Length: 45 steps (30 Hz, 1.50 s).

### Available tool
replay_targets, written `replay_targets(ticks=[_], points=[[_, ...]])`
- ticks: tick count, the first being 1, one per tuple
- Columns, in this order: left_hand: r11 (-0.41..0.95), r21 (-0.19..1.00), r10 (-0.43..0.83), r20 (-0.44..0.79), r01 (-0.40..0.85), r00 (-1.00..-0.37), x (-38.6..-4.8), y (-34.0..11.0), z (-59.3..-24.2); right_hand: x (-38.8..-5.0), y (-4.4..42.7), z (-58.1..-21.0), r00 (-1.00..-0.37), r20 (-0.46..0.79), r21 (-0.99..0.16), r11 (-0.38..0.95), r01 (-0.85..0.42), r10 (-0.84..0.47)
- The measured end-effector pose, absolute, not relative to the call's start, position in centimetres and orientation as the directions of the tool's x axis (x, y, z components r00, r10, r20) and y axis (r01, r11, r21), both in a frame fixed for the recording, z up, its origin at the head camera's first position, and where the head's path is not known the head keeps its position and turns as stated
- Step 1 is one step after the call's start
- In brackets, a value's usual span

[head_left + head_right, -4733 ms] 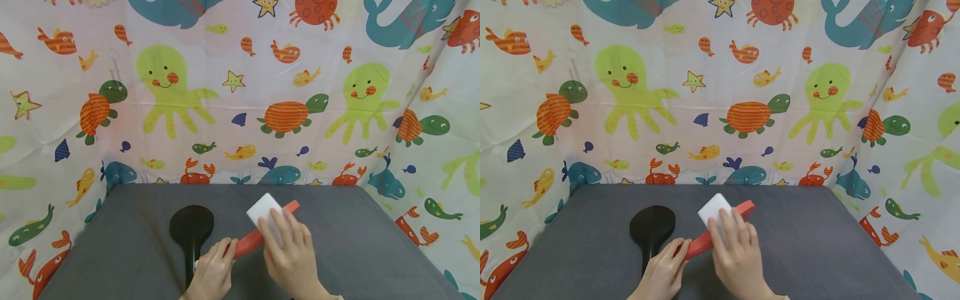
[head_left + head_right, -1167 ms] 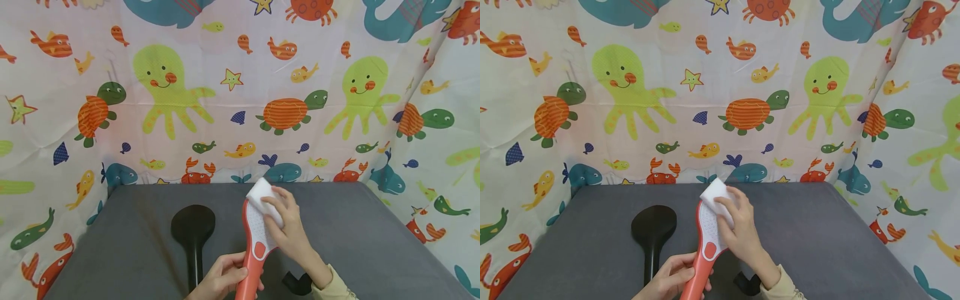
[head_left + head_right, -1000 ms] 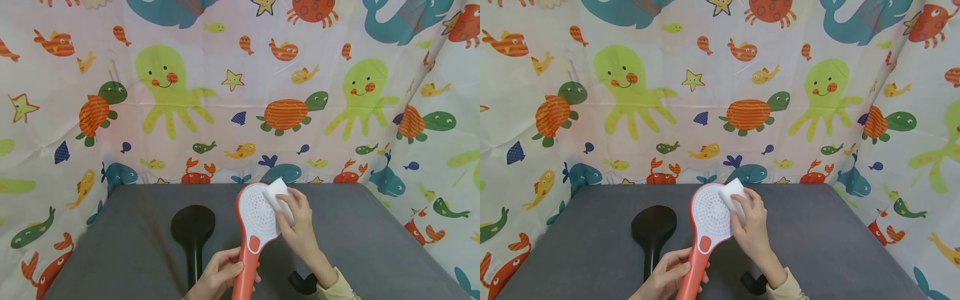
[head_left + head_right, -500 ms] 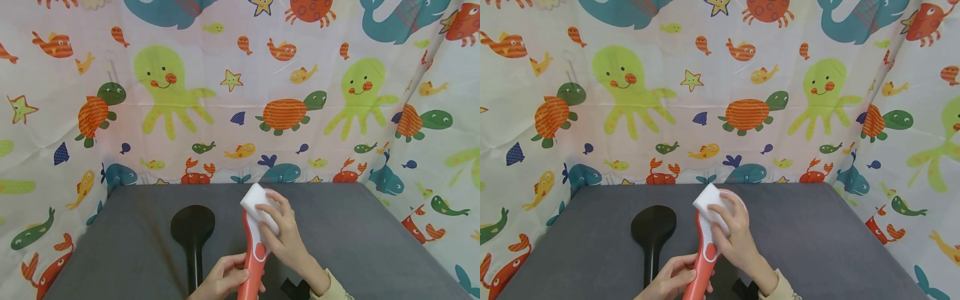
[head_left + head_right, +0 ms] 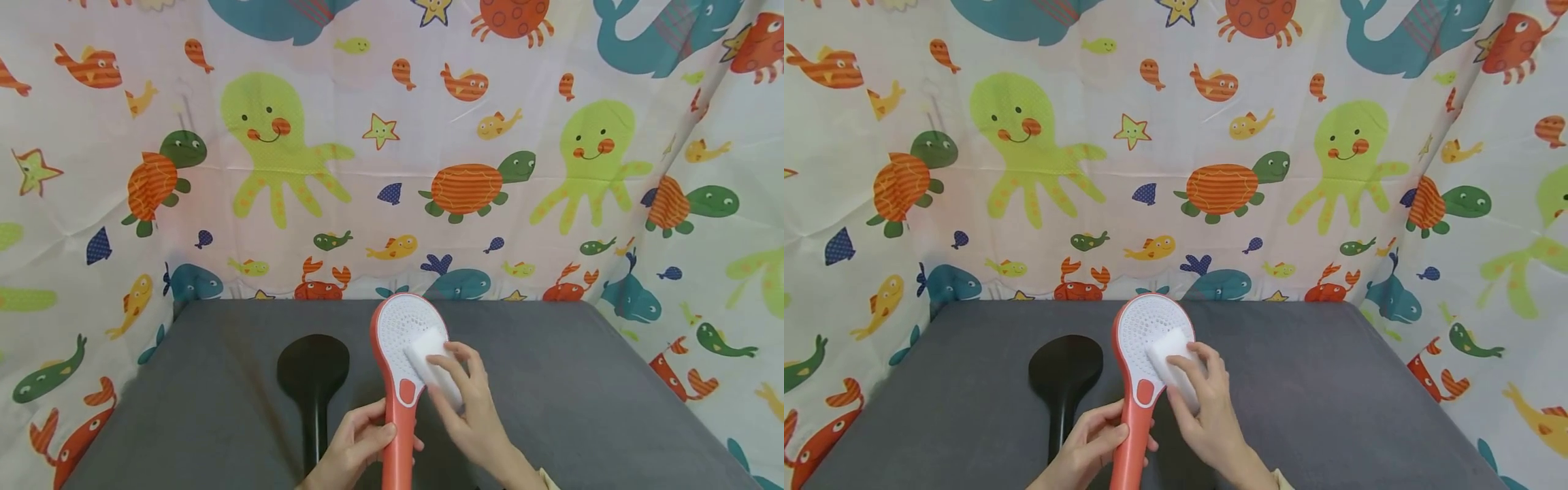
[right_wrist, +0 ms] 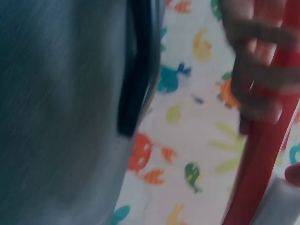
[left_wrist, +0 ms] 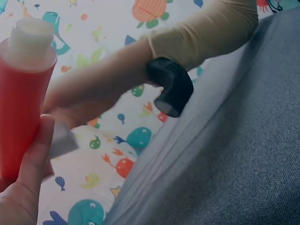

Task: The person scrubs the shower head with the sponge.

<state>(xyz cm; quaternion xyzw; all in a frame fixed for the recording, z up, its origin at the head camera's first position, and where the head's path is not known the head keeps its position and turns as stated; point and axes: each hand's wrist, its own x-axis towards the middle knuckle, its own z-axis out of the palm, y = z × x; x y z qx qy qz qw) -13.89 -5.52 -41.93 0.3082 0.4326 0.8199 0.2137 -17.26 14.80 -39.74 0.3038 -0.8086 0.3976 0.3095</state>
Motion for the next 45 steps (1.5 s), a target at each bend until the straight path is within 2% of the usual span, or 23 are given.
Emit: replay_targets(ticks=[4, 7, 12, 15, 18, 20, 26, 29, 32, 37, 39, 42, 45], points=[[-0.555, 0.831, 0.639, 0.391, -0.045, -0.662, -14.0, -5.3, -42.4, -17.5, 13.6, -38.7, -0.567, 0.766, -0.453, 0.372, -0.81, -0.302], [-0.554, 0.832, 0.657, 0.406, -0.041, -0.635, -13.9, -5.1, -42.6, -18.2, 13.2, -37.3, -0.558, 0.782, -0.441, 0.386, -0.81, -0.277], [-0.503, 0.86, 0.673, 0.324, -0.089, -0.664, -13.6, -5.2, -42.4, -20.1, 14.6, -36.7, -0.581, 0.802, -0.434, 0.532, -0.727, -0.139], [-0.525, 0.847, 0.655, 0.337, -0.087, -0.677, -13.7, -5.4, -42.4, -20.6, 15.8, -38.0, -0.63, 0.773, -0.476, 0.585, -0.656, -0.078], [-0.524, 0.847, 0.632, 0.321, -0.085, -0.706, -13.8, -5.6, -42.2, -19.6, 16.1, -38.8, -0.658, 0.749, -0.49, 0.601, -0.632, -0.082], [-0.511, 0.856, 0.62, 0.302, -0.08, -0.724, -13.9, -5.7, -42.0, -18.8, 15.8, -39.1, -0.643, 0.757, -0.473, 0.58, -0.663, -0.117], [-0.503, 0.864, 0.587, 0.325, -0.019, -0.742, -14.1, -5.7, -42.1, -16.6, 13.5, -39.2, -0.491, 0.824, -0.346, 0.433, -0.832, -0.284], [-0.51, 0.86, 0.56, 0.334, 0.003, -0.758, -14.3, -5.7, -42.2, -15.3, 12.9, -39.2, -0.444, 0.823, -0.301, 0.391, -0.87, -0.353], [-0.533, 0.846, 0.531, 0.35, 0.017, -0.772, -14.5, -6.0, -42.3, -13.9, 12.7, -39.0, -0.391, 0.793, -0.246, 0.342, -0.907, -0.467], [-0.537, 0.843, 0.487, 0.331, 0.021, -0.808, -14.8, -6.6, -42.2, -12.2, 13.0, -38.7, -0.225, 0.714, -0.148, 0.171, -0.974, -0.663], [-0.532, 0.847, 0.483, 0.311, 0.008, -0.819, -14.7, -6.8, -42.0, -12.1, 13.1, -38.6, -0.154, 0.715, -0.114, 0.104, -0.988, -0.682], [-0.547, 0.837, 0.481, 0.311, -0.004, -0.82, -14.7, -6.8, -42.0, -12.8, 12.9, -38.2, -0.093, 0.765, -0.066, 0.065, -0.996, -0.638], [-0.567, 0.824, 0.49, 0.347, 0.01, -0.8, -14.6, -6.7, -42.1, -13.8, 12.4, -37.7, -0.122, 0.827, -0.073, 0.111, -0.991, -0.549]])
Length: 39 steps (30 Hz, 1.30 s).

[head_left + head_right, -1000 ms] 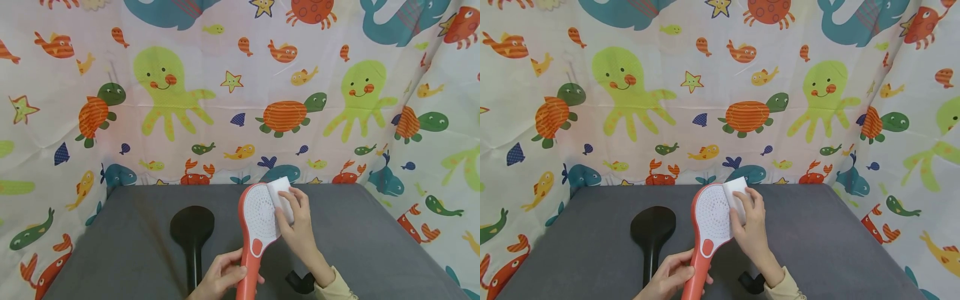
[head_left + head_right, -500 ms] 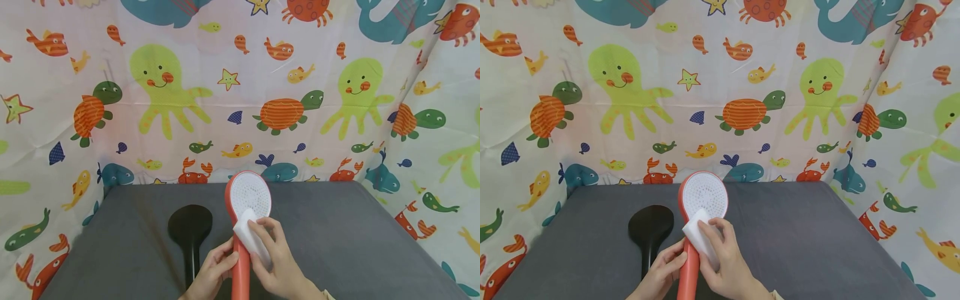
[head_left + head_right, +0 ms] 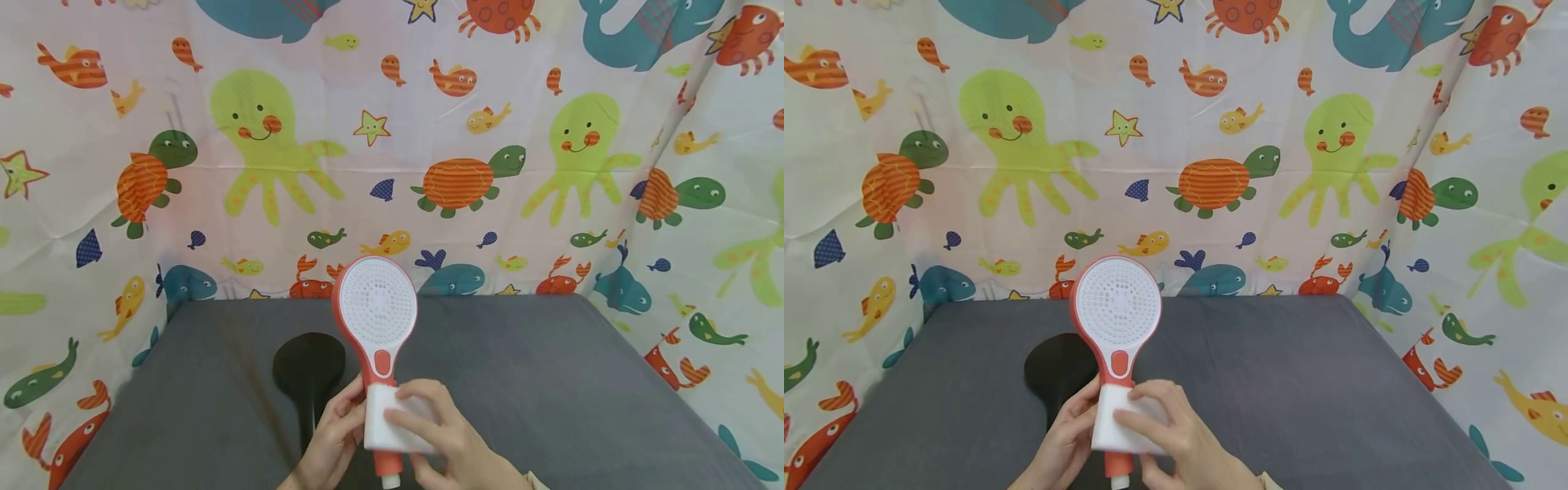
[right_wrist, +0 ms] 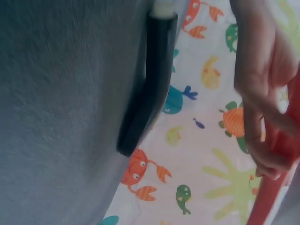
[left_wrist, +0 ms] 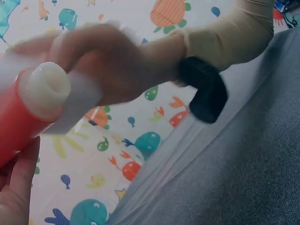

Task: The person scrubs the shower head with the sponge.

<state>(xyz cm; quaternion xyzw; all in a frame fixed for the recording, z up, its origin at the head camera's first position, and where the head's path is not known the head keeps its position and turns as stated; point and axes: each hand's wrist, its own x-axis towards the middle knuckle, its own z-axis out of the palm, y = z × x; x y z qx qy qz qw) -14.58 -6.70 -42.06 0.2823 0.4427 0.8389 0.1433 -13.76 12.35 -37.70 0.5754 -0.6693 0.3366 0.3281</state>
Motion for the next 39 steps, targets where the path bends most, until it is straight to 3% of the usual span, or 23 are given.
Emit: replay_targets(ticks=[5, 7, 12, 14, 19, 23, 26, 28, 30, 35, 39], points=[[-0.548, 0.836, 0.498, 0.33, 0.004, -0.802, -14.4, -6.4, -42.3, -15.4, 11.6, -37.8, -0.276, 0.85, -0.147, 0.301, -0.942, -0.449], [-0.542, 0.84, 0.491, 0.316, -0.001, -0.812, -14.4, -6.4, -42.3, -15.6, 11.5, -38.1, -0.3, 0.842, -0.147, 0.343, -0.928, -0.449], [-0.58, 0.814, 0.477, 0.36, 0.021, -0.802, -14.9, -6.9, -42.1, -14.6, 12.1, -39.0, -0.22, 0.813, -0.089, 0.259, -0.962, -0.54], [-0.589, 0.808, 0.457, 0.364, 0.031, -0.812, -15.1, -7.2, -41.9, -14.1, 12.4, -39.3, -0.159, 0.79, -0.052, 0.195, -0.979, -0.592], [-0.583, 0.812, 0.416, 0.333, 0.033, -0.846, -15.4, -7.6, -41.8, -13.8, 12.9, -39.6, -0.093, 0.752, -0.038, 0.098, -0.994, -0.653], [-0.621, 0.776, 0.431, 0.457, 0.112, -0.779, -15.5, -7.3, -42.3, -15.0, 12.7, -39.3, -0.108, 0.8, -0.044, 0.123, -0.991, -0.59], [-0.618, 0.773, 0.456, 0.502, 0.144, -0.735, -15.4, -6.9, -42.8, -15.9, 12.2, -39.1, -0.207, 0.837, -0.111, 0.214, -0.971, -0.506], [-0.591, 0.794, 0.47, 0.481, 0.14, -0.74, -15.2, -6.7, -43.0, -16.1, 11.9, -39.0, -0.289, 0.836, -0.178, 0.269, -0.947, -0.466], [-0.586, 0.799, 0.476, 0.475, 0.136, -0.74, -15.1, -6.7, -43.0, -16.1, 11.9, -39.1, -0.326, 0.829, -0.195, 0.312, -0.93, -0.455], [-0.637, 0.761, 0.44, 0.489, 0.122, -0.753, -15.4, -7.2, -42.6, -14.9, 12.3, -40.0, -0.227, 0.793, -0.066, 0.29, -0.955, -0.566], [-0.642, 0.763, 0.394, 0.412, 0.075, -0.821, -15.6, -7.7, -42.1, -13.9, 12.7, -40.7, -0.171, 0.713, -0.034, 0.21, -0.977, -0.68]])
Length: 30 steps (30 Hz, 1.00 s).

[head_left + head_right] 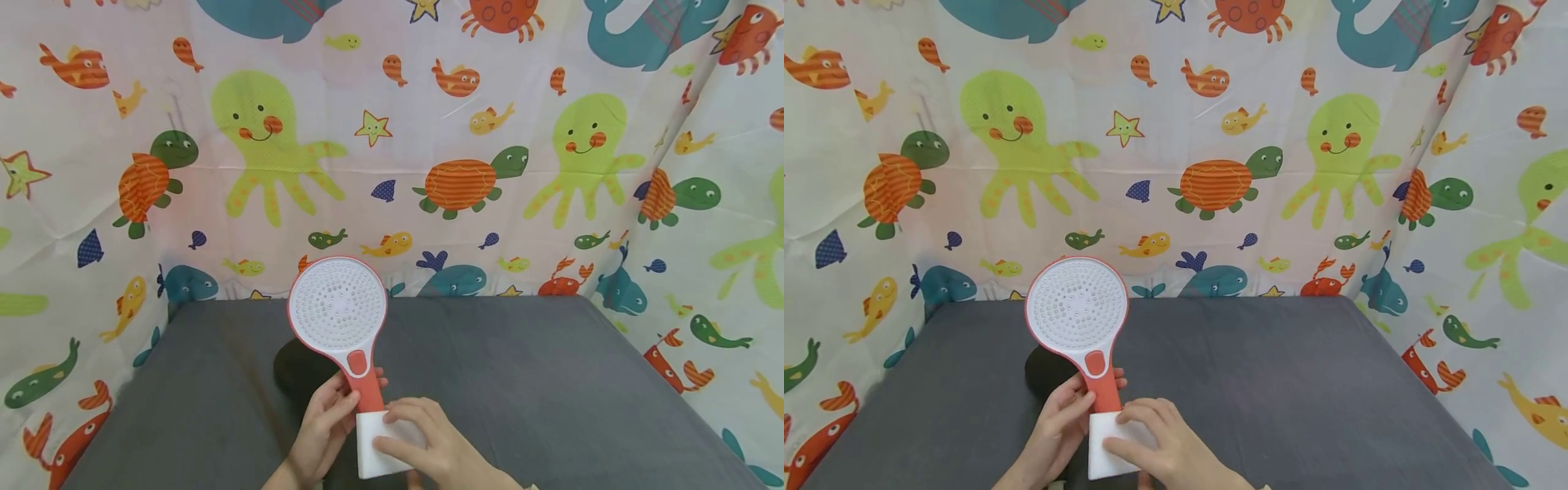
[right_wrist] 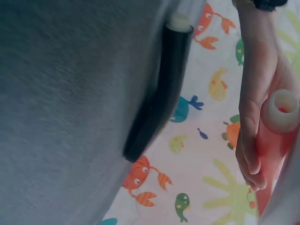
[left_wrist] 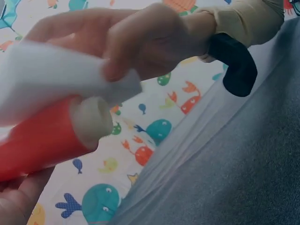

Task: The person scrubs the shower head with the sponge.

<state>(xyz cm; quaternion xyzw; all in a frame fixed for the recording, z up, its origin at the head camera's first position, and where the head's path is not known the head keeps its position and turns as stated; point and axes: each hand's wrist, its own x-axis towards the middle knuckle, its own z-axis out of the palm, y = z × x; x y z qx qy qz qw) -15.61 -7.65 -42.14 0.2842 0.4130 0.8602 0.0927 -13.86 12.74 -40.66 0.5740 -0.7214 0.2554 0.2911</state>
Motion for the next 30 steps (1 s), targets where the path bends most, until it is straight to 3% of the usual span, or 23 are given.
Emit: replay_targets(ticks=[3, 7, 13, 18, 24, 27, 30], points=[[-0.609, 0.79, 0.376, 0.366, 0.071, -0.851, -15.6, -7.6, -42.0, -13.7, 12.9, -41.0, -0.146, 0.707, -0.031, 0.176, -0.984, -0.692], [-0.589, 0.803, 0.373, 0.373, 0.094, -0.849, -15.6, -7.3, -42.2, -14.2, 12.5, -40.6, -0.178, 0.778, -0.087, 0.176, -0.98, -0.603], [-0.553, 0.827, 0.423, 0.384, 0.102, -0.82, -15.4, -6.9, -42.7, -14.5, 10.8, -38.3, -0.377, 0.855, -0.327, 0.193, -0.925, -0.357], [-0.503, 0.859, 0.415, 0.338, 0.097, -0.845, -15.2, -6.8, -42.9, -15.1, 10.5, -38.5, -0.54, 0.807, -0.513, 0.169, -0.842, -0.24], [-0.466, 0.856, 0.298, 0.391, 0.225, -0.871, -15.5, -7.1, -42.3, -14.6, 11.7, -40.7, -0.67, 0.6, -0.695, 0.13, -0.707, -0.438], [-0.415, 0.857, 0.248, 0.43, 0.305, -0.868, -15.7, -7.5, -42.1, -13.7, 12.4, -41.8, -0.708, 0.448, -0.795, 0.12, -0.595, -0.546], [-0.388, 0.86, 0.236, 0.44, 0.331, -0.866, -15.7, -7.5, -42.1, -13.3, 12.7, -42.3, -0.719, 0.402, -0.831, 0.103, -0.546, -0.567]])
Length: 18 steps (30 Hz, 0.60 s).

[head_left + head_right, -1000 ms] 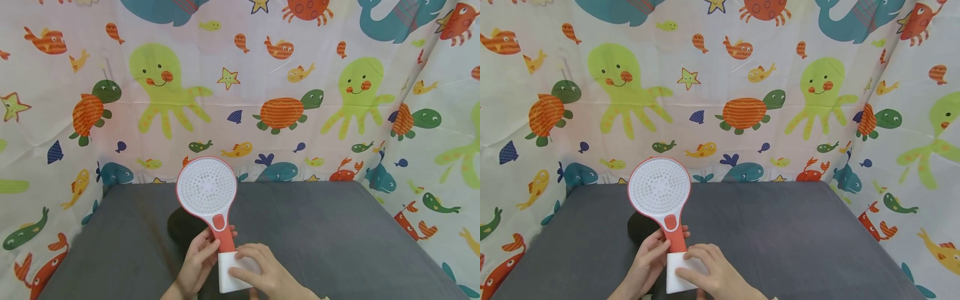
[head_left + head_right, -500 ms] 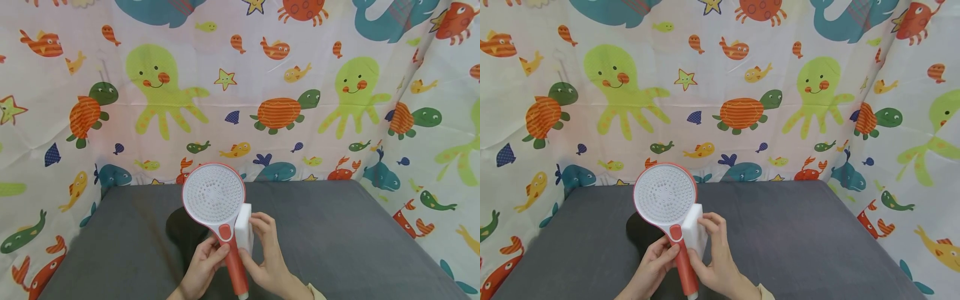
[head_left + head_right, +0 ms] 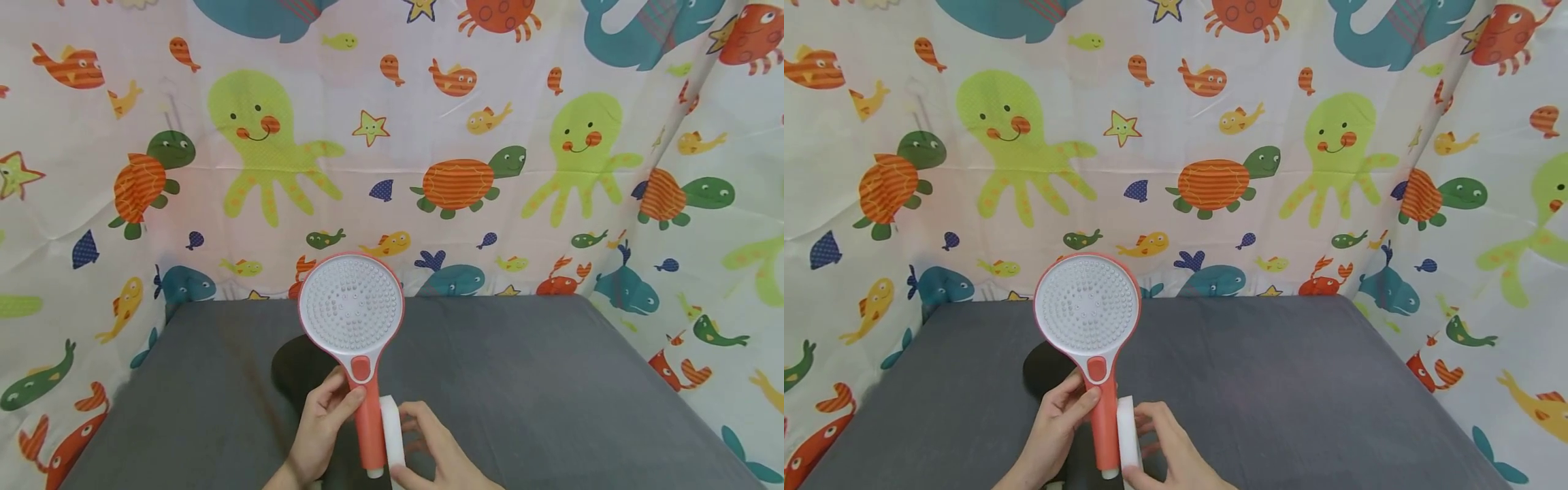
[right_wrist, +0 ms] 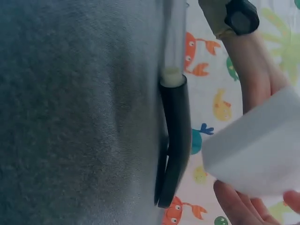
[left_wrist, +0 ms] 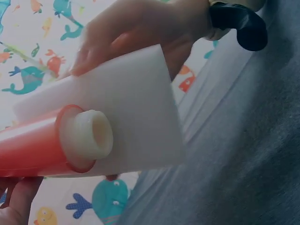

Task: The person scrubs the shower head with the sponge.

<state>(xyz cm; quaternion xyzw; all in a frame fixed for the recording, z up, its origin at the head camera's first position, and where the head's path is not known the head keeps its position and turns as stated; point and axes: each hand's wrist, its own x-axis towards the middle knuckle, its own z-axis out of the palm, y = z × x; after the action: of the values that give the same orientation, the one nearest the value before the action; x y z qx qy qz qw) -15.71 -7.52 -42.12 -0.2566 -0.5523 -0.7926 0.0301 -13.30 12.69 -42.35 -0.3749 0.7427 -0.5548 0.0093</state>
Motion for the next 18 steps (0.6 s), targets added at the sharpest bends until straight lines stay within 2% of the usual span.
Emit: replay_targets(ticks=[3, 6, 9, 12, 14, 18], points=[[-0.391, 0.855, 0.257, 0.458, 0.342, -0.851, -15.6, -7.2, -42.3, -13.6, 12.5, -42.0, -0.707, 0.497, -0.793, 0.067, -0.605, -0.503], [-0.377, 0.84, 0.266, 0.501, 0.389, -0.824, -15.5, -6.6, -42.8, -14.3, 12.1, -41.1, -0.702, 0.608, -0.744, 0.041, -0.667, -0.371], [-0.377, 0.838, 0.279, 0.508, 0.394, -0.815, -15.4, -6.0, -43.2, -15.1, 12.0, -40.2, -0.747, 0.62, -0.765, 0.026, -0.644, -0.24], [-0.396, 0.852, 0.301, 0.473, 0.343, -0.828, -15.2, -5.7, -43.5, -15.5, 12.1, -39.9, -0.778, 0.605, -0.788, 0.014, -0.616, -0.17], [-0.407, 0.855, 0.309, 0.459, 0.321, -0.833, -15.1, -5.7, -43.5, -15.5, 12.2, -40.0, -0.761, 0.621, -0.771, 0.029, -0.636, -0.191], [-0.405, 0.852, 0.279, 0.462, 0.333, -0.842, -15.3, -6.2, -43.0, -14.8, 12.4, -40.8, -0.676, 0.651, -0.689, 0.105, -0.717, -0.346]])
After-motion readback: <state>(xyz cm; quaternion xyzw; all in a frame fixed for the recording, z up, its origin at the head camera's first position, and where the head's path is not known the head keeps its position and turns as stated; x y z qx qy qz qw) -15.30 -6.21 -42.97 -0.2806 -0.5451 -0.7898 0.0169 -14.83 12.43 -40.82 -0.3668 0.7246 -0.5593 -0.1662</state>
